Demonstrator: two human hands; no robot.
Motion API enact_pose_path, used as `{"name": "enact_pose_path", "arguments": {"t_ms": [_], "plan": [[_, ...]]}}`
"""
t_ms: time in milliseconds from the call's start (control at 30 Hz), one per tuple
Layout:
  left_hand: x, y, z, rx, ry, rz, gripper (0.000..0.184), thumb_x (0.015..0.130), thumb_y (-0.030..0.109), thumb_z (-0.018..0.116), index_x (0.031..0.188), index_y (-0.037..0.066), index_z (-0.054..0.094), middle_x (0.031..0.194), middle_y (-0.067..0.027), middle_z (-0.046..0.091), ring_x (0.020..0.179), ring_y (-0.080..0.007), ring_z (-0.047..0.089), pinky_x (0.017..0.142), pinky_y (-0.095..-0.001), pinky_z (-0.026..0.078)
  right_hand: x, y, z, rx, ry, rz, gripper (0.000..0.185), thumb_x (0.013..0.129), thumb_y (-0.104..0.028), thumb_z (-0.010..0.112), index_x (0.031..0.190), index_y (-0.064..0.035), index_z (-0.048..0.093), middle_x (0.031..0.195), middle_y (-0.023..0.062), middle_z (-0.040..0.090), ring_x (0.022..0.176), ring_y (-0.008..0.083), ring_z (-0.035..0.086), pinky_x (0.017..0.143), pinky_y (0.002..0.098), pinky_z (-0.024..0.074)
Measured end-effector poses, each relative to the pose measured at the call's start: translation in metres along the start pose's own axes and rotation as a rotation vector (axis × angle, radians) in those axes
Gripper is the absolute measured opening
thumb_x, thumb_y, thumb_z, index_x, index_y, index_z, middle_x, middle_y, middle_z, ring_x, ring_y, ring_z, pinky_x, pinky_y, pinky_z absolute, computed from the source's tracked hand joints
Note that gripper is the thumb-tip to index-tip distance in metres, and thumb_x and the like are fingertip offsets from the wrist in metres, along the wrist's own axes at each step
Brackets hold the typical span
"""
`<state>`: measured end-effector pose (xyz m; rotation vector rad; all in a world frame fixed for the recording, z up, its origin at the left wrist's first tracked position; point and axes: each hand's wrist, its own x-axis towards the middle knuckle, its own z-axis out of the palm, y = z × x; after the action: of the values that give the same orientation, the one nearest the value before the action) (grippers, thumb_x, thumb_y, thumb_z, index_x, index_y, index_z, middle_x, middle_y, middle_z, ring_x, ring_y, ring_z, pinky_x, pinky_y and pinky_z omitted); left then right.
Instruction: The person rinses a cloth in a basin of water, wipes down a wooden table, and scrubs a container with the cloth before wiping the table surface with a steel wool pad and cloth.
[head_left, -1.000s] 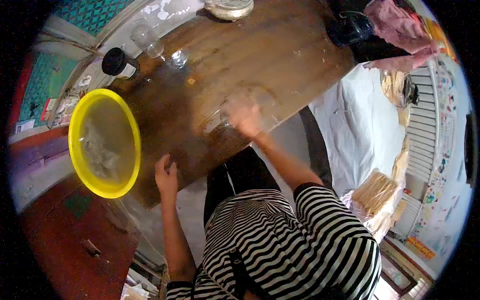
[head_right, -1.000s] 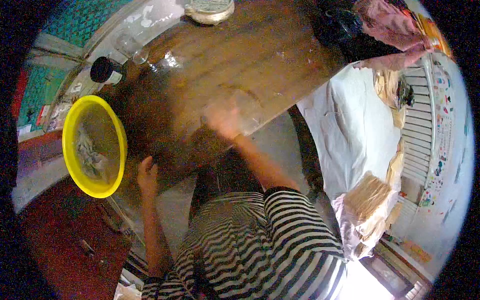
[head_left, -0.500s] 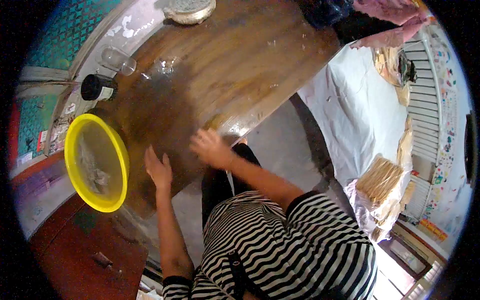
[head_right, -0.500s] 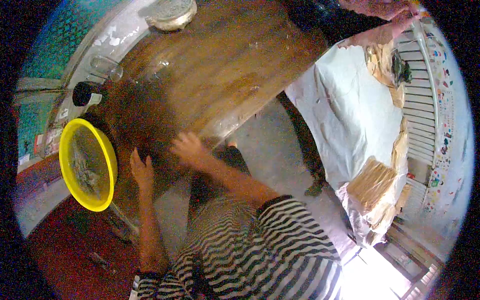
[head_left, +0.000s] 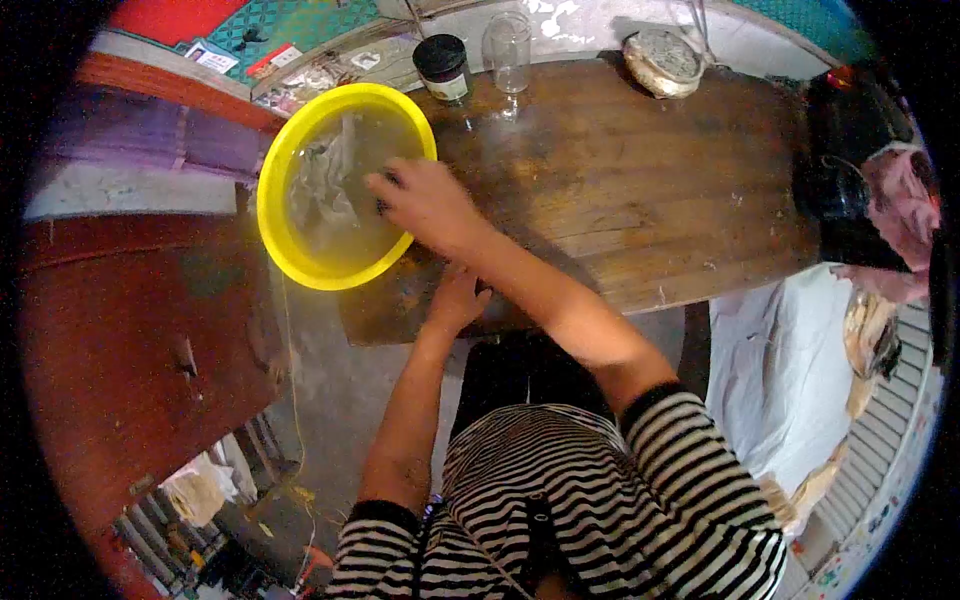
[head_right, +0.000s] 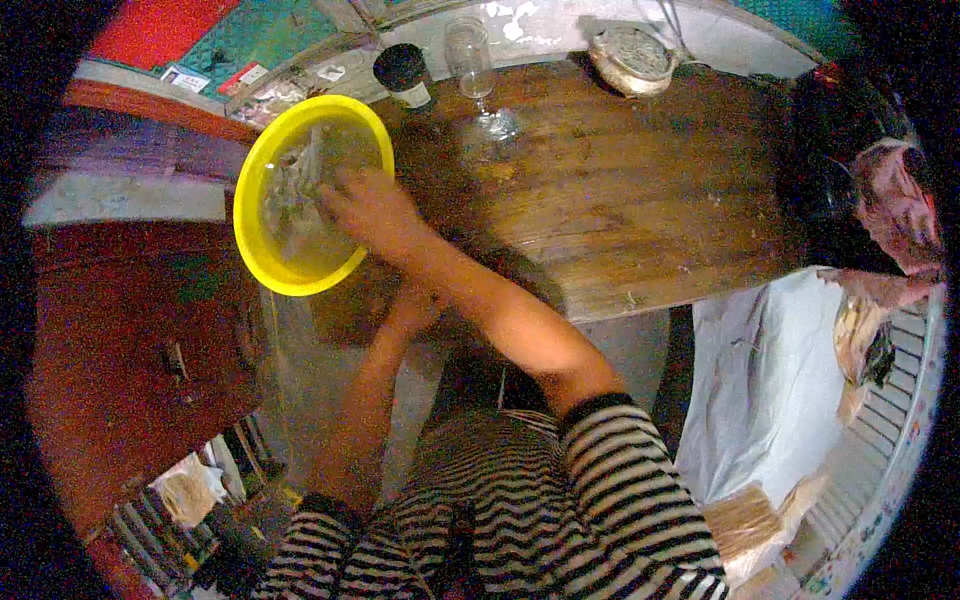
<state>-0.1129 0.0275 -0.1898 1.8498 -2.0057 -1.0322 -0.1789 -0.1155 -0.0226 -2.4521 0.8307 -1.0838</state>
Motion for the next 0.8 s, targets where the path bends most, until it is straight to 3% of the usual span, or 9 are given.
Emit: {"name": "enact_pose_path", "arguments": {"t_ms": [33,67,133,267,367,400,600,700,800], "plan": [[0.004,-0.01,0.016,-0.014,-0.072,0.014,0.064,0.084,0.028,0.061,0.139,0.006,0.037,0.149,-0.0181,0.026,0.138,-0.0338,0.024,0.11,-0.0401,0.025,0.006,0.015,0.057,-0.099,0.018,-0.073,0.041,0.069,-0.017,0.064,0.109,-0.0143,0.054,0.108,0.0117,0.054,0.096,0.0317,0.054,0.076,0.0422,0.0436],[0.008,-0.004,0.017,-0.017,-0.105,0.035,0.064,0.084,0.027,0.061,0.139,0.006,0.036,0.149,-0.0183,0.026,0.138,-0.0339,0.024,0.11,-0.04,0.025,0.011,0.024,0.1,-0.115,0.277,-0.139,0.032,0.067,-0.017,0.062,0.099,-0.0126,0.058,0.101,0.0117,0.056,0.094,0.0309,0.055,0.074,0.0419,0.0439],[0.01,0.019,0.0,-0.018,-0.15,0.074,0.065,0.084,0.026,0.062,0.14,0.006,0.036,0.149,-0.0186,0.026,0.138,-0.0341,0.023,0.111,-0.0399,0.025,0.025,0.022,0.122,-0.437,-0.174,0.141,0.014,0.067,-0.015,0.061,0.077,-0.0086,0.068,0.08,0.0131,0.061,0.081,0.0314,0.06,0.068,0.0442,0.0454],[0.01,0.032,-0.021,-0.001,-0.199,0.073,0.065,0.083,0.024,0.062,0.14,0.005,0.036,0.149,-0.0193,0.025,0.138,-0.0345,0.023,0.111,-0.0398,0.024,0.014,0.008,0.123,-0.516,-0.614,0.256,0.019,0.075,-0.021,0.059,0.08,-0.006,0.069,0.083,0.0144,0.064,0.083,0.0305,0.061,0.069,0.0471,0.0459],[0.007,0.032,-0.028,0.016,-0.21,0.06,0.065,0.083,0.022,0.062,0.14,0.005,0.036,0.149,-0.0199,0.025,0.138,-0.0347,0.023,0.111,-0.0397,0.024,0.018,0.006,0.138,-0.124,-0.274,0.364,0.018,0.073,-0.02,0.06,0.08,-0.0061,0.069,0.083,0.0162,0.063,0.083,0.0325,0.06,0.069,0.0462,0.0458],[0.006,0.027,-0.03,0.015,-0.217,0.052,0.065,0.083,0.021,0.062,0.14,0.005,0.036,0.149,-0.0201,0.024,0.138,-0.0348,0.023,0.111,-0.0396,0.024,0.015,0.01,0.136,-0.145,-0.409,0.211,0.025,0.07,-0.024,0.063,0.09,-0.0102,0.067,0.082,0.0128,0.062,0.086,0.0317,0.06,0.068,0.0518,0.0468],[0.005,0.035,-0.034,0.074,-0.249,0.029,0.066,0.082,0.017,0.063,0.14,0.005,0.035,0.149,-0.0211,0.024,0.138,-0.0354,0.022,0.112,-0.0394,0.023,-0.004,0.013,0.091,0.005,-0.285,0.152,0.02,0.071,-0.017,0.062,0.089,-0.0096,0.064,0.095,0.0153,0.062,0.09,0.0319,0.06,0.068,0.0444,0.0476],[-0.002,0.041,-0.036,0.114,-0.253,0.015,0.066,0.082,0.015,0.063,0.14,0.005,0.035,0.149,-0.0217,0.023,0.138,-0.0357,0.022,0.112,-0.0393,0.023,-0.034,0.017,0.039,0.327,-0.015,0.294,0.032,0.07,-0.014,0.063,0.101,-0.009,0.061,0.108,0.0141,0.059,0.102,0.0329,0.056,0.081,0.0461,0.0462],[-0.006,0.048,-0.039,0.15,-0.191,0.041,0.068,0.08,0.012,0.065,0.141,0.005,0.034,0.15,-0.0216,0.021,0.139,-0.0357,0.021,0.113,-0.0391,0.022,-0.111,0.033,-0.047,0.152,0.155,0.376,0.042,0.075,-0.015,0.063,0.116,-0.0105,0.057,0.119,0.0144,0.054,0.11,0.0336,0.051,0.093,0.0441,0.0426]]}}
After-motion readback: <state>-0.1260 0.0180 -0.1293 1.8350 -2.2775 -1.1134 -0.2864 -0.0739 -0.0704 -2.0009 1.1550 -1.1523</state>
